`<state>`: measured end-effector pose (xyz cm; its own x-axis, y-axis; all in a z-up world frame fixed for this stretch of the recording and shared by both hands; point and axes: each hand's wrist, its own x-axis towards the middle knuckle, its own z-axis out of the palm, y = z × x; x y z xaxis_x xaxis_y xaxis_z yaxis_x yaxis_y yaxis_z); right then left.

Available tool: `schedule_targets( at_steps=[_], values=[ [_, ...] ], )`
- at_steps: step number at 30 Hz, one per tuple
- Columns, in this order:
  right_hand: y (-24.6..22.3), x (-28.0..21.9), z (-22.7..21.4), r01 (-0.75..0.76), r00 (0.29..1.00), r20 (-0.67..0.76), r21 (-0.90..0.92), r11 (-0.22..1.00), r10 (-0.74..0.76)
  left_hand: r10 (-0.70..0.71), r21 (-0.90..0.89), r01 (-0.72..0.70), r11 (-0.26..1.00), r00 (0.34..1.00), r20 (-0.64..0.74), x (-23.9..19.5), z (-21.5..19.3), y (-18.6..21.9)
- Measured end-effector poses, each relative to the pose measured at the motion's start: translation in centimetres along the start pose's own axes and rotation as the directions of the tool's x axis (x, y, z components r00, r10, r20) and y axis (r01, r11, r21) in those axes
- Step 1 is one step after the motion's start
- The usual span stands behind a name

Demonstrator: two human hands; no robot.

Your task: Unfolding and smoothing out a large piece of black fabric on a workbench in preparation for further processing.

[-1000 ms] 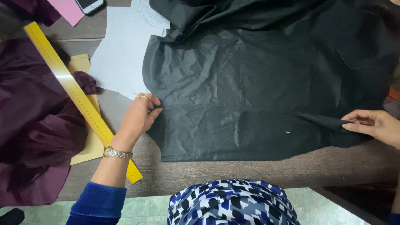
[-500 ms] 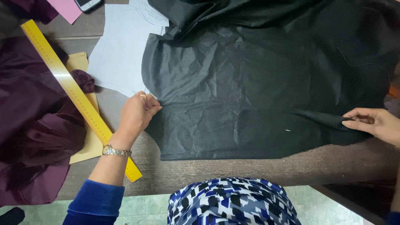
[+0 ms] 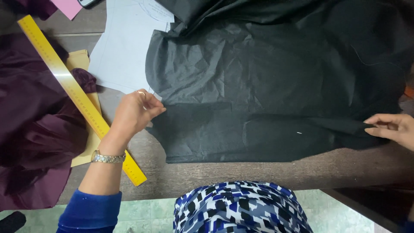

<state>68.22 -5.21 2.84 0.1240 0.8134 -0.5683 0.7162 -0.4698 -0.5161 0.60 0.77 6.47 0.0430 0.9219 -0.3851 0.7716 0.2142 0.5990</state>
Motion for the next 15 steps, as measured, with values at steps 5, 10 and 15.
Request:
schedule_targets(
  at_steps=[5, 10, 15],
  values=[
    [-2.0, -0.4, 0.1, -0.002, 1.0, 0.011, 0.021, 1.0, 0.002, 0.105, 0.128, -0.099, 0.987, 0.994, -0.041, 1.7, 0.2, -0.8],
    [-3.5, -0.4, 1.1, -0.077, 0.997, -0.02, -0.041, 0.996, 0.076, 0.066, 0.166, -0.056, 0.985, 0.996, -0.052, 3.0, 1.8, -0.8],
    [-5.9, -1.2, 1.9, -0.11, 0.994, -0.021, 0.061, 0.992, 0.112, 0.069, 0.181, -0.058, 0.982, 0.996, -0.058, 3.6, 2.9, -1.5]
  ],
)
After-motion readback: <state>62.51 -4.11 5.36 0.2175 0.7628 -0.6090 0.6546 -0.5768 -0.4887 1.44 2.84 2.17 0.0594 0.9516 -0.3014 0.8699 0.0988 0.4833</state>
